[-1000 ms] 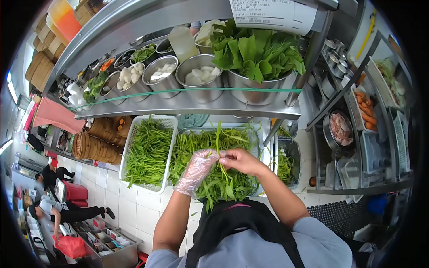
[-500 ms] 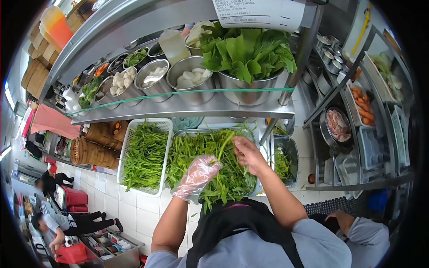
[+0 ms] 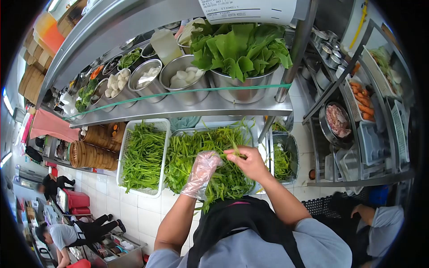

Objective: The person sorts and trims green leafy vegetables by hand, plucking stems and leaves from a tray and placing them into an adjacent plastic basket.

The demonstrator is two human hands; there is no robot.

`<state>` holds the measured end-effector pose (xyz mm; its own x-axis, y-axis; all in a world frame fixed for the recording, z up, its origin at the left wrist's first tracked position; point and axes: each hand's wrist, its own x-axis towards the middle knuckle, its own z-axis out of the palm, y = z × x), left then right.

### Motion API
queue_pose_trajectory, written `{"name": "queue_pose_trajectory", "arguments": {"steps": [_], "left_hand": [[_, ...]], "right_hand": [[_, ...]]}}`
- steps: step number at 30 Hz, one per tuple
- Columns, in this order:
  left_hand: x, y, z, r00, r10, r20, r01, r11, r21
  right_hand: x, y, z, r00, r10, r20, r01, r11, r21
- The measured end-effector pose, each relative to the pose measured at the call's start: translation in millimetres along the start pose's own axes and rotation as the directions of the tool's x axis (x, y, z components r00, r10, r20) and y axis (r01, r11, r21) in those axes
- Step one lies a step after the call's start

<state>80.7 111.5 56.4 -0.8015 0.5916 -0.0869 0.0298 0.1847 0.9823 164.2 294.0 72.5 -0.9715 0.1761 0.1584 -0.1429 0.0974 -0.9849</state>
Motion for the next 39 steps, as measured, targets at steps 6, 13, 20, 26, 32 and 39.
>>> {"name": "queue_pose_trajectory", "arguments": {"steps": [6, 13, 20, 26, 32, 39], "left_hand": [[16, 16, -14, 0.911, -0.322, -0.258, 0.151, 0.842, -0.518], [12, -42, 16, 0.955, -0.215, -0.206, 0.294, 0.788, 0.541], [20, -73, 20, 0.989, -0.093, -0.118, 0.145, 0.801, 0.581], [3, -35, 20, 0.996, 0.062, 0.068, -0.087, 0.873, 0.479], [-23, -16, -25, 0.987, -0.163, 0.009, 0.151, 0.927, 0.343], [-45, 37, -71, 0.956, -0.194, -0.219, 0.249, 0.933, 0.261]], "right_hand": [[-21, -16, -49, 0.936, -0.041, -0.35, -0.012, 0.989, -0.146], [-48, 106, -149, 0.924, 0.019, -0.381, -0.355, 0.412, -0.839], [-13, 89, -54, 0.965, 0.193, -0.18, -0.248, 0.896, -0.368], [35, 79, 7, 0.962, 0.248, 0.114, -0.186, 0.902, -0.389], [37, 41, -3, 0.967, 0.212, 0.144, -0.208, 0.977, -0.043], [33, 14, -6, 0.999, 0.038, -0.002, -0.035, 0.955, 0.295]]}}
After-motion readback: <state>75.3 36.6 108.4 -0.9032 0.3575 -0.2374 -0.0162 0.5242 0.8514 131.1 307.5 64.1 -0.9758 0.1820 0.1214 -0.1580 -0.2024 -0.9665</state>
